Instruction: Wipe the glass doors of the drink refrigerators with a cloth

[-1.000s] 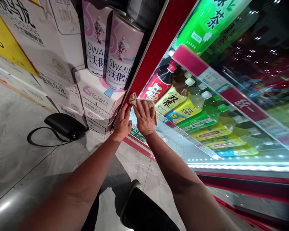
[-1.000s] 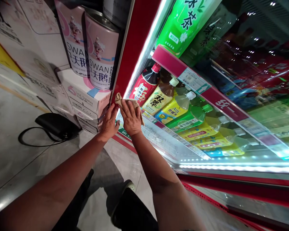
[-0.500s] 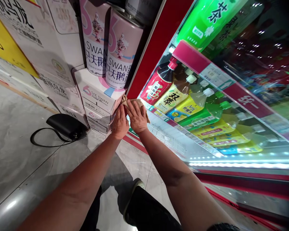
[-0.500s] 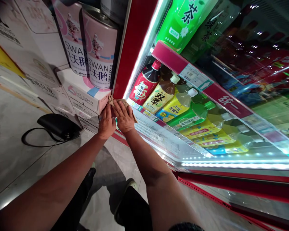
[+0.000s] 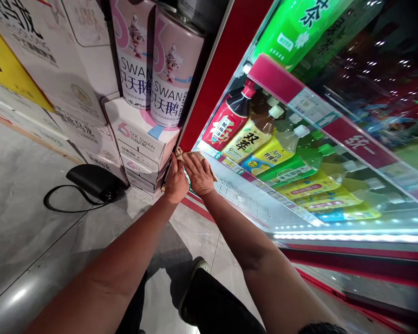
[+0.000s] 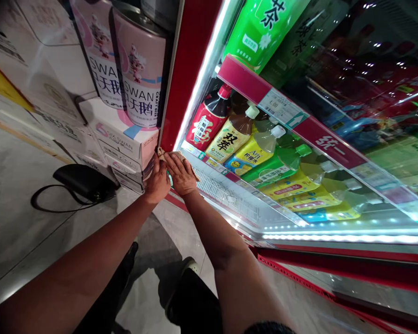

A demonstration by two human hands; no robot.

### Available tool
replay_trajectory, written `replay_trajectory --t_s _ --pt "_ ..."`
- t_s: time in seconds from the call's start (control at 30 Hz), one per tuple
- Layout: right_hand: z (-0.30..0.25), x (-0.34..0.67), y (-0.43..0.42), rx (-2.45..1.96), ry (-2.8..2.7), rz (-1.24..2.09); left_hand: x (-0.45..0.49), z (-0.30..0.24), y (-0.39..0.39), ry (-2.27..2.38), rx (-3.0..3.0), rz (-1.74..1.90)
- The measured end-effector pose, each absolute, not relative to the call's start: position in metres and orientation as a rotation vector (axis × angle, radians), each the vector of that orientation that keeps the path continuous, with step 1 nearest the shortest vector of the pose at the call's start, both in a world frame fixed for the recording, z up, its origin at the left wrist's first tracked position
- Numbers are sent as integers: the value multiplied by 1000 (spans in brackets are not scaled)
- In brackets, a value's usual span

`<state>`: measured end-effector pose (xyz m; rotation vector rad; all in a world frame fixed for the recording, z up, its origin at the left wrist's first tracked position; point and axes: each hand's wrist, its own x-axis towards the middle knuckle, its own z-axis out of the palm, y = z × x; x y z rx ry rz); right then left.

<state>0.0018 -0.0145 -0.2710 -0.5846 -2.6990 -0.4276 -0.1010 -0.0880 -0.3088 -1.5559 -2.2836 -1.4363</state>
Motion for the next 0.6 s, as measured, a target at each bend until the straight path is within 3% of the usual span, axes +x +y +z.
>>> replay_trajectory --t_s 0.27,0.6 --pt "-260 29 -12 -646 -2600 -476 -80 -310 -88 -2281 -1631 -1357" --pt "-289 73 -14 -615 -2644 -537 -71 -319 -91 -2328 -1785 -1347"
